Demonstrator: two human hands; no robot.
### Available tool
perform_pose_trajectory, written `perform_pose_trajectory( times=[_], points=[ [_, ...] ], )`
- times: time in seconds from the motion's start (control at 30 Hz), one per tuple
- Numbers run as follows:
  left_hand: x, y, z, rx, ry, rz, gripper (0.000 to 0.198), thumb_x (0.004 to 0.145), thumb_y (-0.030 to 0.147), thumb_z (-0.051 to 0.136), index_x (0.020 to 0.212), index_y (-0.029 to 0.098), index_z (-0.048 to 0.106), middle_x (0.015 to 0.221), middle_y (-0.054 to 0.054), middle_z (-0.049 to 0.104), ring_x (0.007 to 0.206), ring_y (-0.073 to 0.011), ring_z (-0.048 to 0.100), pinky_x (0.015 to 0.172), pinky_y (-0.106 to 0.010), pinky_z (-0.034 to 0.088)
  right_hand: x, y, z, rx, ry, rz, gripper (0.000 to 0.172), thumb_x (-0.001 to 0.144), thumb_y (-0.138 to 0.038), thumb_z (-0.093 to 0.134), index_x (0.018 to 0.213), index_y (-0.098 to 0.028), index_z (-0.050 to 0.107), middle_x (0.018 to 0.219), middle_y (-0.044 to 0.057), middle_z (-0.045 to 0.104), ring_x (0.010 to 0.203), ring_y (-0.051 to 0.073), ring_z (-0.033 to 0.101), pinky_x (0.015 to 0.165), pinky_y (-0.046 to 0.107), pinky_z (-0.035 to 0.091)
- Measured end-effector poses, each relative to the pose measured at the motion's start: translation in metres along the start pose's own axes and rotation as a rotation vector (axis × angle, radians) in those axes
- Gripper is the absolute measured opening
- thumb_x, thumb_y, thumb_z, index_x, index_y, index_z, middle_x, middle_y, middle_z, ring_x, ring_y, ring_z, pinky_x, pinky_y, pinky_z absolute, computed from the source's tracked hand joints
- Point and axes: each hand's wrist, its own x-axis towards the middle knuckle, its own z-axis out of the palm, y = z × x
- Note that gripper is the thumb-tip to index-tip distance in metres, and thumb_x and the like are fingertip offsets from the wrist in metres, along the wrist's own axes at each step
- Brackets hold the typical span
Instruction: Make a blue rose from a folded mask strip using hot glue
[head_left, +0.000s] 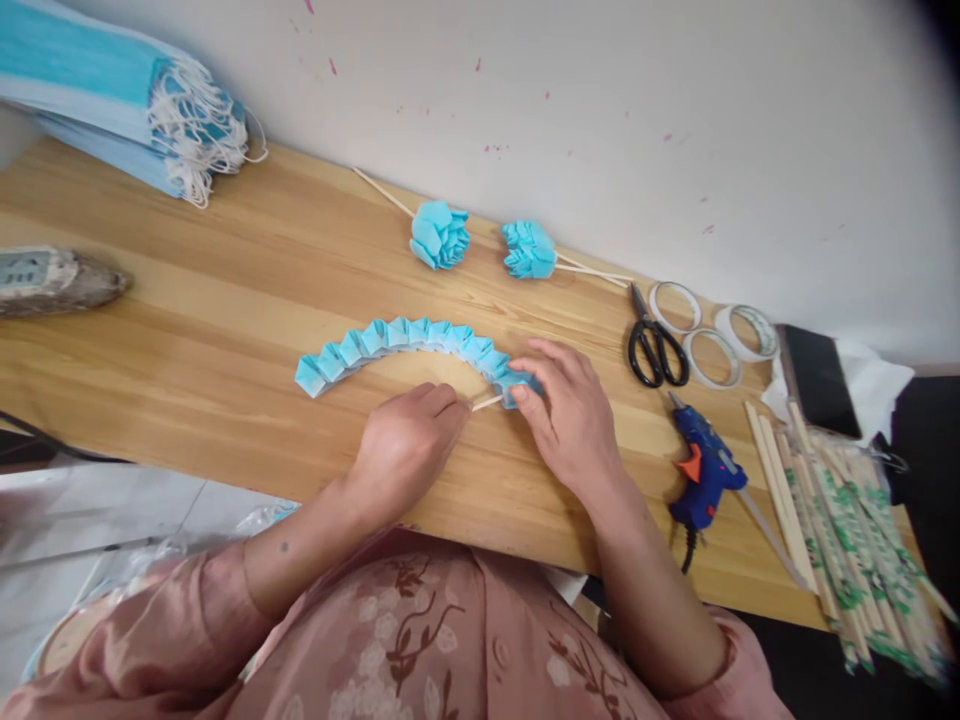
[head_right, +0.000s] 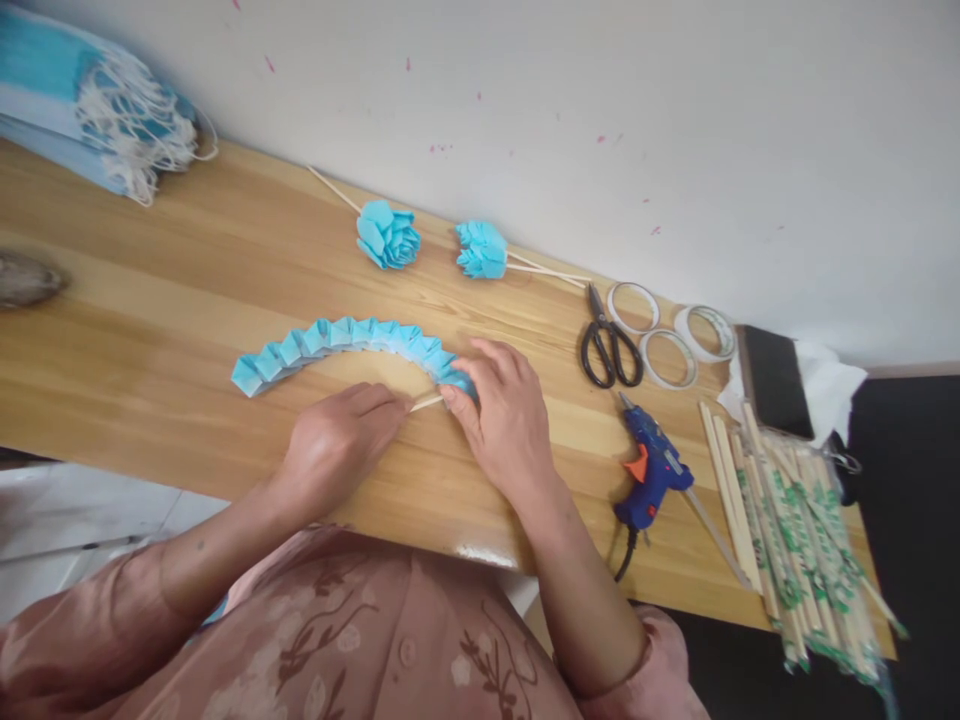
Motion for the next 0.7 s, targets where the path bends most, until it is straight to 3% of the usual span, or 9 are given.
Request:
perform_pose_trajectory(
  times=[0.13,0.27,0.33,0.47,0.6,0.7],
  points=[
    [0.0,-0.001,0.001,-0.006,-0.038,-0.028,0.035,0.108,0.022,0.038,0.094,0.016,0.069,0.093,-0.006,0.073,0.084,-0.0215,0.067,0.067,-0.031,0.047,-0.008,-0.007,-0.024,0.053,0.214,0.005,0.025,0.102,-0.033,0.049,0.116,-0.021,0.067,0.125,0.013,0.069,0.121,0.028,0.062,0.104,0.048,0.048],
    [0.0,-0.002,0.001,-0.01,-0.076,-0.084,0.035,0.107,0.024,0.039,0.091,0.017,0.07,0.094,-0.006,0.072,0.086,-0.022,0.066,0.065,-0.03,0.045,-0.041,-0.008,-0.051,0.021,0.304,0.115,0.014,0.098,-0.024,0.054,0.103,-0.021,0.068,0.102,0.008,0.073,0.101,0.022,0.068,0.093,0.039,0.051],
    [0.0,-0.002,0.0,-0.017,-0.085,-0.094,0.036,0.107,0.025,0.039,0.091,0.018,0.07,0.096,-0.006,0.072,0.088,-0.022,0.065,0.066,-0.03,0.044,-0.068,0.0,-0.058,-0.038,0.322,0.227,0.013,0.097,-0.025,0.056,0.091,-0.021,0.066,0.088,0.005,0.071,0.086,0.02,0.066,0.083,0.035,0.05],
    [0.0,-0.002,-0.001,-0.059,-0.077,-0.111,0.038,0.107,0.028,0.038,0.091,0.02,0.071,0.097,-0.006,0.072,0.089,-0.0211,0.064,0.068,-0.03,0.044,-0.126,0.023,-0.062,-0.185,0.326,0.58,0.027,0.096,-0.04,0.055,0.079,-0.02,0.063,0.071,0.003,0.063,0.066,0.018,0.059,0.068,0.033,0.045],
    [0.0,-0.002,-0.001,-0.082,-0.033,-0.133,0.038,0.107,0.031,0.041,0.091,0.021,0.073,0.096,-0.005,0.072,0.088,-0.0201,0.065,0.069,-0.03,0.044,-0.164,0.036,-0.065,-0.238,0.299,0.89,0.04,0.091,-0.053,0.05,0.089,-0.018,0.069,0.082,0.009,0.07,0.066,0.022,0.061,0.068,0.036,0.045],
    [0.0,-0.002,0.0,-0.077,-0.002,-0.105,0.036,0.107,0.031,0.042,0.093,0.02,0.074,0.097,-0.005,0.073,0.089,-0.02,0.067,0.071,-0.03,0.045,-0.171,0.039,-0.069,-0.256,0.251,1.05,0.048,0.089,-0.059,0.047,0.098,-0.018,0.071,0.089,0.012,0.073,0.075,0.027,0.066,0.072,0.039,0.047]
  ],
)
